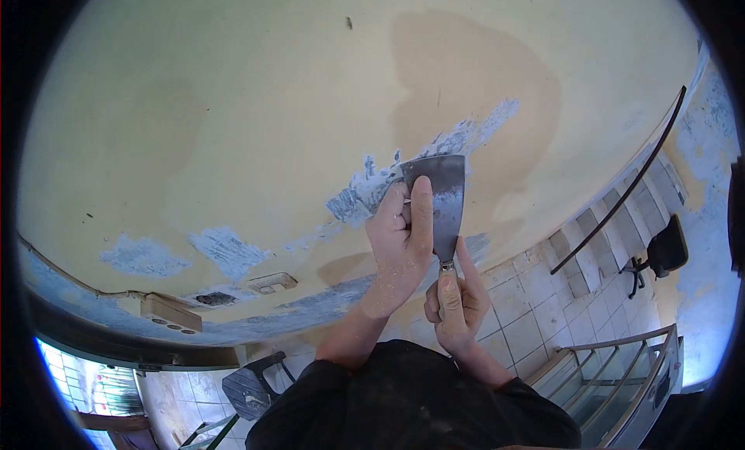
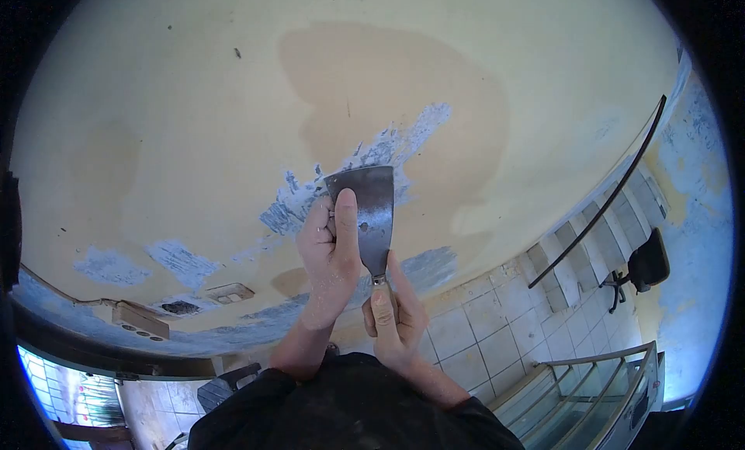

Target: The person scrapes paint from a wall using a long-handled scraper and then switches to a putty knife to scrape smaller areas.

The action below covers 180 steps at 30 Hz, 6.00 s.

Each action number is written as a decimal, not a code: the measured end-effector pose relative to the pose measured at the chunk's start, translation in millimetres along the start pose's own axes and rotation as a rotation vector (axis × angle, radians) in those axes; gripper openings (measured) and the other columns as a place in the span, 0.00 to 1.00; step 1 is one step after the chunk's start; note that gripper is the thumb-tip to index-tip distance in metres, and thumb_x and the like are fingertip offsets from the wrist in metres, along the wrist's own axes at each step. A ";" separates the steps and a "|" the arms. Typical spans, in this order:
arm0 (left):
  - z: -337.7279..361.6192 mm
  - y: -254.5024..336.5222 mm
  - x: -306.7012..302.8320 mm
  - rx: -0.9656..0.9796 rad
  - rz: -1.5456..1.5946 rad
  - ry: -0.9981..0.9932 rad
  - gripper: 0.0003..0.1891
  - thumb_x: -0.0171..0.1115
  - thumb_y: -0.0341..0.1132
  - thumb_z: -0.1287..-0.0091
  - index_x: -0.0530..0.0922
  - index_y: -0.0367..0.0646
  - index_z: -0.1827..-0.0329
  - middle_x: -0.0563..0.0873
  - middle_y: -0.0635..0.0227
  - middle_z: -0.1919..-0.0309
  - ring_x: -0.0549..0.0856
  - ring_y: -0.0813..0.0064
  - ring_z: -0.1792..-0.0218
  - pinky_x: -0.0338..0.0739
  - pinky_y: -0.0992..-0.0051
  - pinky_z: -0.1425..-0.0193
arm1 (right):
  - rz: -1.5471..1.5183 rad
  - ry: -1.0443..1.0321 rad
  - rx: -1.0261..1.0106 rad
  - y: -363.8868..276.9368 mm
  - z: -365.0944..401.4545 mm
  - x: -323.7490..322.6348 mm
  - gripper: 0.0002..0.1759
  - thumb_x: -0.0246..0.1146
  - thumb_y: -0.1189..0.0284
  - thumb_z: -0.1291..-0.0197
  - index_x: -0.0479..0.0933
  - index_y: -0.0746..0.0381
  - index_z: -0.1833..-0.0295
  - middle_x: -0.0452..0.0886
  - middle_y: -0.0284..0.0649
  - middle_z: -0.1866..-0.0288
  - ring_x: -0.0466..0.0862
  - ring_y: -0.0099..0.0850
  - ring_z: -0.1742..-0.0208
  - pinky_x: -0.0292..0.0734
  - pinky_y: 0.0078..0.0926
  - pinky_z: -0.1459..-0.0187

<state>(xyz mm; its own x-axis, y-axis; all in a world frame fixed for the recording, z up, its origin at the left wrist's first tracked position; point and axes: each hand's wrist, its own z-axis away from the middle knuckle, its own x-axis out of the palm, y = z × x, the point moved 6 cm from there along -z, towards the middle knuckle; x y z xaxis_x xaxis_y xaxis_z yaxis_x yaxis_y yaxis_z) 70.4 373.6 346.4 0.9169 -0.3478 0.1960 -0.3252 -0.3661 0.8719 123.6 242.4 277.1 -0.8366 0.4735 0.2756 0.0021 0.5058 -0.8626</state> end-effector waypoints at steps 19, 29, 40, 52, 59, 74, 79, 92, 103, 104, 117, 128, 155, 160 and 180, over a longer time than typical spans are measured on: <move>-4.3 8.9 -3.7 0.112 -0.043 -0.010 0.20 0.60 0.34 0.19 0.70 0.41 0.74 0.66 0.84 0.84 0.60 0.94 0.78 0.50 0.82 0.77 | -0.064 0.054 0.106 -8.2 8.3 13.2 0.29 0.48 0.75 0.18 0.54 0.70 0.17 0.71 0.30 0.76 0.68 0.15 0.78 0.62 0.17 0.76; -10.0 21.0 0.6 0.043 -0.072 -0.018 0.17 0.59 0.33 0.19 0.72 0.40 0.71 0.67 0.83 0.84 0.60 0.94 0.78 0.50 0.82 0.77 | -0.020 0.039 0.045 2.8 8.2 13.8 0.34 0.51 0.70 0.18 0.50 0.63 0.14 0.69 0.31 0.76 0.64 0.17 0.81 0.60 0.19 0.80; -25.1 35.8 6.4 0.166 -0.133 0.018 0.18 0.61 0.33 0.20 0.72 0.39 0.72 0.67 0.78 0.85 0.61 0.93 0.79 0.52 0.80 0.78 | -0.045 0.080 -0.064 -10.8 -12.3 18.4 0.30 0.50 0.74 0.19 0.54 0.72 0.17 0.73 0.31 0.72 0.69 0.16 0.78 0.63 0.17 0.75; -2.5 11.1 -8.2 0.049 -0.089 0.007 0.17 0.60 0.34 0.19 0.72 0.39 0.71 0.65 0.82 0.85 0.59 0.94 0.78 0.50 0.80 0.78 | -0.007 0.033 0.052 -3.6 8.0 17.2 0.32 0.50 0.71 0.18 0.51 0.67 0.15 0.69 0.30 0.75 0.63 0.16 0.80 0.56 0.18 0.79; -5.3 11.5 -9.8 0.044 -0.088 -0.005 0.17 0.60 0.35 0.19 0.75 0.40 0.70 0.65 0.85 0.81 0.59 0.94 0.76 0.49 0.82 0.75 | 0.011 0.054 0.086 -7.3 7.5 19.6 0.32 0.49 0.70 0.18 0.51 0.66 0.15 0.70 0.31 0.76 0.64 0.16 0.81 0.58 0.17 0.80; -21.5 33.3 1.5 0.158 -0.150 0.051 0.18 0.60 0.35 0.19 0.73 0.40 0.72 0.66 0.79 0.86 0.61 0.92 0.80 0.52 0.79 0.78 | 0.017 0.091 0.000 -17.2 -7.9 17.5 0.29 0.49 0.76 0.19 0.56 0.73 0.18 0.73 0.31 0.76 0.69 0.15 0.78 0.63 0.18 0.76; -27.5 47.2 11.7 0.145 -0.056 0.090 0.21 0.61 0.38 0.19 0.72 0.38 0.74 0.66 0.81 0.81 0.60 0.89 0.74 0.53 0.79 0.74 | 0.062 0.059 -0.099 -25.1 -22.8 16.8 0.29 0.49 0.77 0.19 0.57 0.72 0.18 0.73 0.30 0.72 0.68 0.14 0.77 0.64 0.17 0.75; -2.8 17.1 -13.5 0.060 -0.123 0.098 0.21 0.61 0.38 0.19 0.71 0.40 0.74 0.63 0.82 0.79 0.58 0.89 0.73 0.51 0.79 0.72 | 0.067 -0.009 0.017 -8.8 5.3 19.7 0.31 0.50 0.73 0.18 0.54 0.70 0.16 0.71 0.31 0.70 0.67 0.15 0.77 0.59 0.16 0.78; -8.5 18.3 -11.6 0.035 -0.098 0.076 0.18 0.61 0.38 0.19 0.77 0.39 0.70 0.66 0.85 0.78 0.59 0.90 0.73 0.52 0.81 0.72 | -0.008 0.017 -0.011 -8.7 0.7 24.2 0.31 0.50 0.72 0.18 0.53 0.70 0.16 0.70 0.31 0.67 0.67 0.15 0.76 0.59 0.16 0.79; -10.9 20.9 -9.8 0.060 -0.087 0.082 0.19 0.61 0.38 0.19 0.74 0.39 0.72 0.66 0.83 0.82 0.60 0.91 0.76 0.53 0.80 0.75 | -0.008 0.015 -0.016 -10.1 0.2 24.6 0.31 0.50 0.72 0.18 0.53 0.70 0.16 0.70 0.31 0.67 0.67 0.15 0.76 0.59 0.16 0.79; -34.2 58.0 8.6 0.207 -0.038 0.122 0.22 0.61 0.39 0.19 0.73 0.38 0.75 0.65 0.82 0.81 0.60 0.89 0.75 0.53 0.77 0.75 | -0.015 0.049 -0.079 -38.6 -31.4 29.0 0.29 0.49 0.74 0.18 0.57 0.71 0.17 0.72 0.30 0.67 0.68 0.14 0.76 0.63 0.15 0.76; -19.9 42.3 -0.8 0.175 -0.108 0.118 0.23 0.63 0.40 0.20 0.69 0.40 0.76 0.63 0.81 0.82 0.59 0.88 0.75 0.53 0.77 0.74 | -0.050 0.030 -0.017 -32.9 -15.1 22.7 0.30 0.51 0.71 0.18 0.55 0.69 0.17 0.71 0.28 0.68 0.67 0.13 0.75 0.61 0.14 0.76; -59.2 86.1 22.0 0.238 0.027 0.105 0.22 0.63 0.40 0.20 0.75 0.38 0.74 0.66 0.83 0.83 0.61 0.91 0.75 0.53 0.79 0.74 | -0.028 0.003 -0.170 -64.9 -63.1 34.3 0.31 0.47 0.69 0.16 0.51 0.70 0.15 0.70 0.27 0.72 0.65 0.13 0.77 0.61 0.14 0.75; -27.8 51.0 3.3 0.256 -0.094 0.131 0.20 0.62 0.38 0.20 0.73 0.38 0.74 0.66 0.79 0.83 0.61 0.90 0.76 0.55 0.78 0.76 | 0.062 0.018 -0.074 -31.5 -28.0 22.7 0.30 0.48 0.73 0.18 0.55 0.71 0.17 0.71 0.27 0.72 0.67 0.14 0.77 0.62 0.16 0.76; -8.4 20.1 -17.9 0.200 -0.133 0.132 0.19 0.60 0.36 0.19 0.73 0.40 0.73 0.66 0.81 0.84 0.61 0.91 0.77 0.55 0.80 0.77 | 0.172 -0.037 -0.098 1.6 -1.0 18.1 0.31 0.50 0.72 0.18 0.54 0.71 0.17 0.74 0.32 0.71 0.68 0.15 0.79 0.61 0.17 0.78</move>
<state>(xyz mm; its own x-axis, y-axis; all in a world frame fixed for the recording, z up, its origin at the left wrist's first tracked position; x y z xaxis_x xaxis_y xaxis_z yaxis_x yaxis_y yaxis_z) 49.4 379.6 364.1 0.9725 -0.1743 0.1544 -0.2274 -0.5683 0.7908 109.0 252.5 281.1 -0.8388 0.5331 0.1107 0.1982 0.4884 -0.8498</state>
